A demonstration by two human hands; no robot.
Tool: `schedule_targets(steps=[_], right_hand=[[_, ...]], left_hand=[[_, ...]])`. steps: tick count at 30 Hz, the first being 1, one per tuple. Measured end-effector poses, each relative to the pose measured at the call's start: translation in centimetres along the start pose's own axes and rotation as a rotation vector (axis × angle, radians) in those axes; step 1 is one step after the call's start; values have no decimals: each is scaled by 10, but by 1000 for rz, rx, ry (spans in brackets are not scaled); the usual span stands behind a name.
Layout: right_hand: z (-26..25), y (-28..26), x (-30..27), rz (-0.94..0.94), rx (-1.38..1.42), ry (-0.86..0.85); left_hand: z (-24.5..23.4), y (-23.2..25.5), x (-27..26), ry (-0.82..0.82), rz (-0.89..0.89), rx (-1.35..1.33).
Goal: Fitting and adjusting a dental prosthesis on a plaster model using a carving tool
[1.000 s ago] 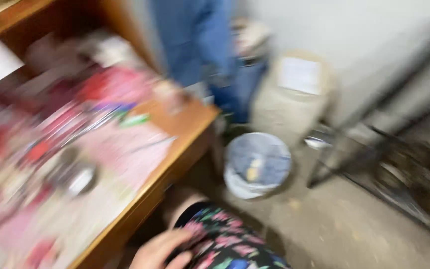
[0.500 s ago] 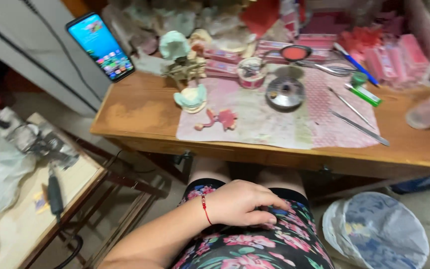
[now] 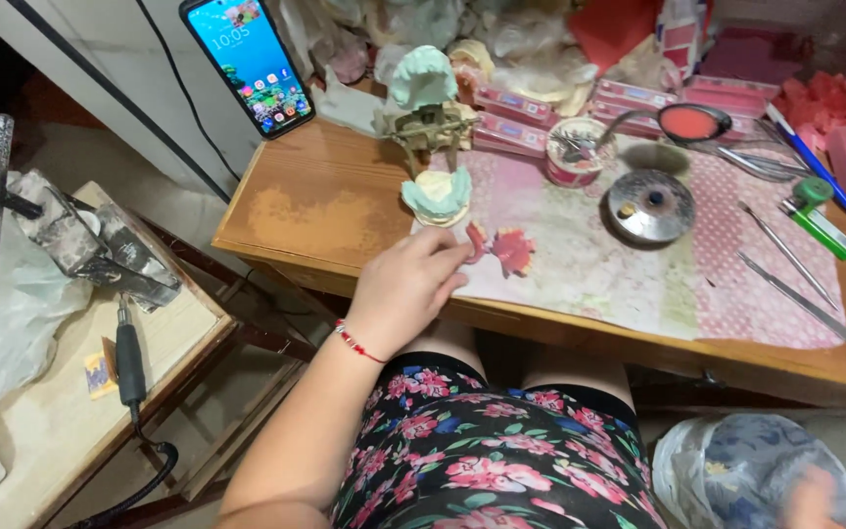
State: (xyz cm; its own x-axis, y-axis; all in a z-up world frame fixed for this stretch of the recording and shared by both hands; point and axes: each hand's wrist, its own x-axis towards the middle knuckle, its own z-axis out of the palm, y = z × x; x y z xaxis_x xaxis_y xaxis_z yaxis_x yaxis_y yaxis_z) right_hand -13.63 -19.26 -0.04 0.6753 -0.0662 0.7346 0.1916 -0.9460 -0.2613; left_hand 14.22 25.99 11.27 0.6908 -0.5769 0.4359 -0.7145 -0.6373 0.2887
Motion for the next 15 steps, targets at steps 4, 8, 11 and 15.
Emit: schedule_targets(steps=[4,8,11,15], right_hand=[[46,-87,86,-166,92,-16],[79,-135,156,-359,321,-89],[99,-149,188,-360,397,-160],[123,-171,227,-342,427,-166]], left_hand=[[-1,-5,11,-48,70,-2],[-20,-14,12,9,143,-96],[-50,-33,21,132,257,-297],[-54,-74,55,178,380,-270]])
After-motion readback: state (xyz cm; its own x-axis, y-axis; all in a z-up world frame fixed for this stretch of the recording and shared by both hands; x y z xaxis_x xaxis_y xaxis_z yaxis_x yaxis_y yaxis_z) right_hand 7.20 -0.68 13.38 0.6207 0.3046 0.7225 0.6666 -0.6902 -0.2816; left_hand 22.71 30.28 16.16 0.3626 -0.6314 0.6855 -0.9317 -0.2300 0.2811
